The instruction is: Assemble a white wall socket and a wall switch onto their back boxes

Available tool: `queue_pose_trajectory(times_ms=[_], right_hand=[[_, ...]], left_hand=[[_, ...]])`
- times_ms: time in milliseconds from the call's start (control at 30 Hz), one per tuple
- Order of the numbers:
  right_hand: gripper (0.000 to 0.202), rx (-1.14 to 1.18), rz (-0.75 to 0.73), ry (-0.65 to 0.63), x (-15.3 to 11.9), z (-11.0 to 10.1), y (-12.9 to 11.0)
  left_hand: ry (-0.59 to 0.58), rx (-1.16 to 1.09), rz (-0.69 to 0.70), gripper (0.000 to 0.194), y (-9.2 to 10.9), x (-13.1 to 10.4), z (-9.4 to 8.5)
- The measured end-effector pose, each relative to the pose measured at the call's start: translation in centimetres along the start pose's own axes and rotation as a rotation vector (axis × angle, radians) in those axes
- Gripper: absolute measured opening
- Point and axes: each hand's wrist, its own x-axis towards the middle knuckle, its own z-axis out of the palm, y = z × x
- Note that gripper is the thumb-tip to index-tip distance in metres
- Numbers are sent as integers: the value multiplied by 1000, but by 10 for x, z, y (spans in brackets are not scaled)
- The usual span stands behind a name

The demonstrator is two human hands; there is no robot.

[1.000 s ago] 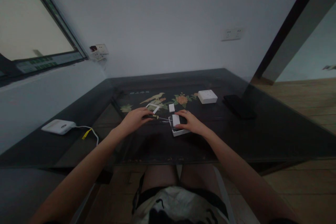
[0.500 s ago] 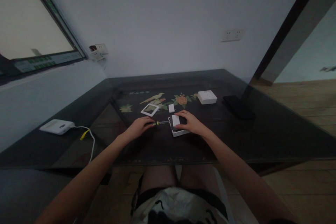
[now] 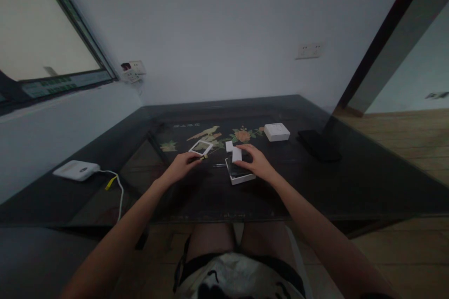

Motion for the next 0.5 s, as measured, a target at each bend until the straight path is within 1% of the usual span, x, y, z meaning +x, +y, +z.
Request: queue_pose_trajectory(times_ms=[100, 133, 200, 267, 333, 367, 400, 500], right_hand=[[50, 12, 61, 85, 11, -3, 3], [51, 1, 69, 91, 18, -3, 4], [52, -67, 56, 61, 35, -3, 8], [52, -225, 27, -47, 56, 2, 12], [54, -479, 39, -230, 75, 11, 16], [56, -598, 51, -319, 84, 16, 18], [57, -638, 52, -362, 90, 22, 20], [55, -687, 54, -437, 103, 37, 27]], left_hand=[[49, -118, -112, 39, 9, 15, 6], [64, -170, -138, 40, 13, 22, 11], [105, -302, -180, 42, 21, 36, 24], [161, -453, -238, 43, 25, 47, 39], [209, -529, -280, 44, 25, 54, 52], [214, -519, -289, 43, 24, 55, 57], [215, -488, -284, 41, 22, 55, 61], [198, -375, -248, 36, 14, 51, 64]])
